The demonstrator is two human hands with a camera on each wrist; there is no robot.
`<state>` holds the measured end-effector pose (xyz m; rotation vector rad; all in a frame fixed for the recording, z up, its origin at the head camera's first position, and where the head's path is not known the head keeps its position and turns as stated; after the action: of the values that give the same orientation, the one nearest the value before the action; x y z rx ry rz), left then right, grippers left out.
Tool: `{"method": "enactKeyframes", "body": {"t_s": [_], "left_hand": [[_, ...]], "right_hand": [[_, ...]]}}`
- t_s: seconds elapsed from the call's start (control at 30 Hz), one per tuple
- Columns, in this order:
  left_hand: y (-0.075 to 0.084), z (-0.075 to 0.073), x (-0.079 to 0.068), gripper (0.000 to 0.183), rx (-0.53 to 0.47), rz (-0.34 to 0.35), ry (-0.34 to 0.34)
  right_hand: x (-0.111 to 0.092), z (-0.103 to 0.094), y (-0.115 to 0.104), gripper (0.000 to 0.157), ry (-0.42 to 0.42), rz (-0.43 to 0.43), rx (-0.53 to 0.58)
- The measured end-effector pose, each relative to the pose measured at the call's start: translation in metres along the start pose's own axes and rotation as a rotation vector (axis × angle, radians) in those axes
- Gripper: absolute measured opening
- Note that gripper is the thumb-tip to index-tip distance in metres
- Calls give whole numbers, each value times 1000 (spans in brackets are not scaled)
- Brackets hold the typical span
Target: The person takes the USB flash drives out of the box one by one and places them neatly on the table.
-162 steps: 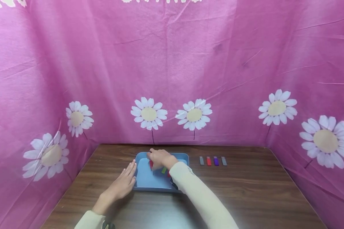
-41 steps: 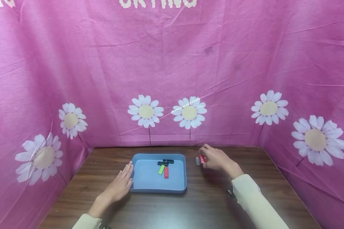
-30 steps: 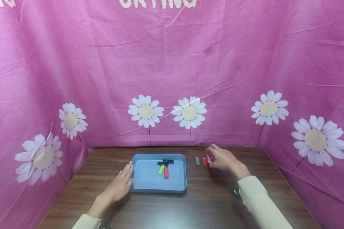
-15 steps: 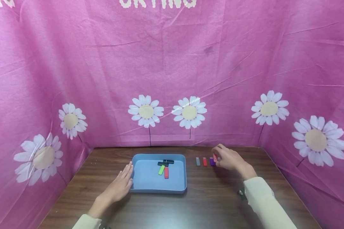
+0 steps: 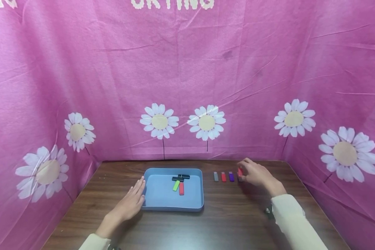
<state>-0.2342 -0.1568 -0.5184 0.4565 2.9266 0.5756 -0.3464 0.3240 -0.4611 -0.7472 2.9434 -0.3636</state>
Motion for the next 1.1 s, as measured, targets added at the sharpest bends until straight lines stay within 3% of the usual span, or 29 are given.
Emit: {"method": "enactKeyframes", "body": {"t_s": [0.53,1.1], "left_hand": [[0,0,0,58,0,-7,-3],[-1,2,1,58,0,-13,-13]], "right_hand": [[-8,7,28,53,-1,37,32],[-7,28,55,52,-64,88,91]]}}
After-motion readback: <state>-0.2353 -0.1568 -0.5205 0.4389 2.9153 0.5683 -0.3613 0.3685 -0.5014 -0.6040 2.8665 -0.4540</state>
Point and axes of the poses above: each hand's wrist, its own x-axis towards the middle knuckle, its own z-axis out of the palm, y = z × x, the point moved 7 cm from there along x, towards the middle knuckle, and after that the axes turned 12 degrees about -y, right-handed, at the moved point
